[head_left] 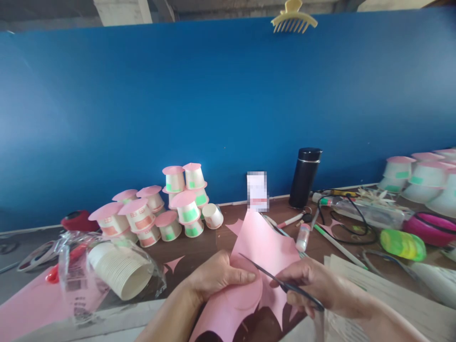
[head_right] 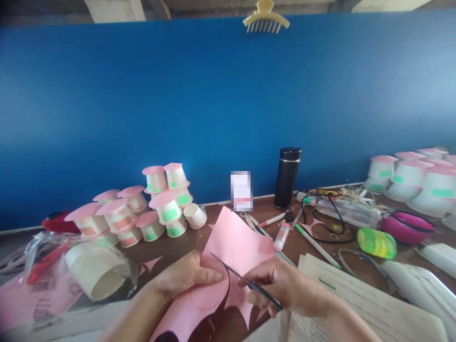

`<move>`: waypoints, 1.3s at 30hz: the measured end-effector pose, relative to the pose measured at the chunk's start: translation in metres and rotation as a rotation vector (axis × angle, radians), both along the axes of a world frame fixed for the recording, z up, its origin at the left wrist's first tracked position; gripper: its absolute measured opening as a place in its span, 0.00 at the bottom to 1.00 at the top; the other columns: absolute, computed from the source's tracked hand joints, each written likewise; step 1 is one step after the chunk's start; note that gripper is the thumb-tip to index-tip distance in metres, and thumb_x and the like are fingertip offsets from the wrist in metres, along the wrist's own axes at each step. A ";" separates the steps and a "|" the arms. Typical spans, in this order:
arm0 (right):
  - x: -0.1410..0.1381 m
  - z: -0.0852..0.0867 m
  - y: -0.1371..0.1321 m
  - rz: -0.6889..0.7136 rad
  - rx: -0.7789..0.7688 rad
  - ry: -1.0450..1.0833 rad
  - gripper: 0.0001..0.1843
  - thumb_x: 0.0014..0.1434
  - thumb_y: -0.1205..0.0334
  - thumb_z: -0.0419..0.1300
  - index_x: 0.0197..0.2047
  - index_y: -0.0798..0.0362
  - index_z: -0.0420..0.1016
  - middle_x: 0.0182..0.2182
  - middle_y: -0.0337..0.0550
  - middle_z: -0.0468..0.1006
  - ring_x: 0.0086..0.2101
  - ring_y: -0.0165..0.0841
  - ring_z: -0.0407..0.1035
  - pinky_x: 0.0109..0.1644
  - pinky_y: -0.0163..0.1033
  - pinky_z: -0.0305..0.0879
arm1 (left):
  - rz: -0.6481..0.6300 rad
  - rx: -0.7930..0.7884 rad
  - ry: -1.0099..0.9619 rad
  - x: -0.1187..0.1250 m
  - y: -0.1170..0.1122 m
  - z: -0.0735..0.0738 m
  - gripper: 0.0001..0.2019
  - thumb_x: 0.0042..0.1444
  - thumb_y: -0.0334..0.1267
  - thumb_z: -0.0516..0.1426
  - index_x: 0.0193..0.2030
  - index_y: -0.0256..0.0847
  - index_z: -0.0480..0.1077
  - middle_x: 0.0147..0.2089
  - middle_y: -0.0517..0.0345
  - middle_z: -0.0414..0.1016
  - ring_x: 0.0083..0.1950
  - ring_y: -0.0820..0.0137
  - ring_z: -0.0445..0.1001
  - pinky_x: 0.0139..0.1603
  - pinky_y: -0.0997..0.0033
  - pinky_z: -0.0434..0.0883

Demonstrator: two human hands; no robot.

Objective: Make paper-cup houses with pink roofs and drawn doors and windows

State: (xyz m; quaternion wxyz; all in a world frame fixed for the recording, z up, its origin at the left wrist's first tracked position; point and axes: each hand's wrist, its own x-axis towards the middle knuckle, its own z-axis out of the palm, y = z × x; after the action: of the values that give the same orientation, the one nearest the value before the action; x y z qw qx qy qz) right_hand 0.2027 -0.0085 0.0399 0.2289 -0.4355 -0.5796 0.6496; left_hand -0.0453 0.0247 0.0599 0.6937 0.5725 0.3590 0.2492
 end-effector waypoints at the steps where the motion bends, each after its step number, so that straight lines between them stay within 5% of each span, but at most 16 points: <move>1: 0.000 0.000 0.000 0.001 0.001 0.001 0.19 0.51 0.53 0.66 0.41 0.58 0.82 0.18 0.33 0.69 0.17 0.19 0.62 0.19 0.23 0.58 | 0.002 0.007 0.005 0.000 0.000 0.000 0.20 0.45 0.41 0.66 0.46 0.36 0.77 0.43 0.48 0.80 0.46 0.56 0.76 0.48 0.60 0.70; 24: 0.001 0.006 -0.001 0.023 0.011 -0.019 0.17 0.52 0.54 0.65 0.42 0.57 0.81 0.19 0.34 0.70 0.18 0.19 0.63 0.20 0.22 0.60 | -0.033 -0.025 -0.052 -0.003 -0.002 0.006 0.17 0.45 0.42 0.66 0.41 0.37 0.78 0.43 0.47 0.80 0.49 0.51 0.75 0.50 0.57 0.69; 29: 0.000 0.007 0.000 -0.057 0.043 0.010 0.16 0.53 0.56 0.65 0.41 0.57 0.81 0.19 0.35 0.70 0.19 0.21 0.64 0.19 0.24 0.56 | 0.263 -0.117 -0.271 -0.002 0.009 -0.002 0.23 0.55 0.53 0.58 0.47 0.34 0.75 0.44 0.43 0.80 0.46 0.55 0.77 0.48 0.59 0.71; 35: -0.007 -0.001 0.003 -0.347 0.197 0.275 0.24 0.56 0.51 0.65 0.51 0.58 0.77 0.20 0.35 0.69 0.20 0.22 0.61 0.24 0.30 0.55 | 0.635 -0.233 -0.501 -0.004 0.035 -0.018 0.29 0.59 0.58 0.49 0.47 0.31 0.74 0.49 0.38 0.77 0.52 0.58 0.74 0.55 0.62 0.68; 39: -0.012 -0.005 0.006 -0.565 0.246 0.387 0.26 0.55 0.48 0.65 0.50 0.58 0.78 0.21 0.37 0.70 0.21 0.23 0.60 0.24 0.31 0.51 | 0.793 -0.099 -0.451 -0.006 0.034 -0.018 0.27 0.60 0.57 0.48 0.48 0.36 0.73 0.54 0.43 0.74 0.56 0.60 0.71 0.53 0.63 0.68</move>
State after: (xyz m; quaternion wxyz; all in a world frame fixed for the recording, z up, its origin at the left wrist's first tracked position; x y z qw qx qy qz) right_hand 0.1906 -0.0028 0.0349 0.5555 -0.4169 -0.4561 0.5565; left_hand -0.0516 0.0584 0.0416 0.6320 0.2888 0.4019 0.5963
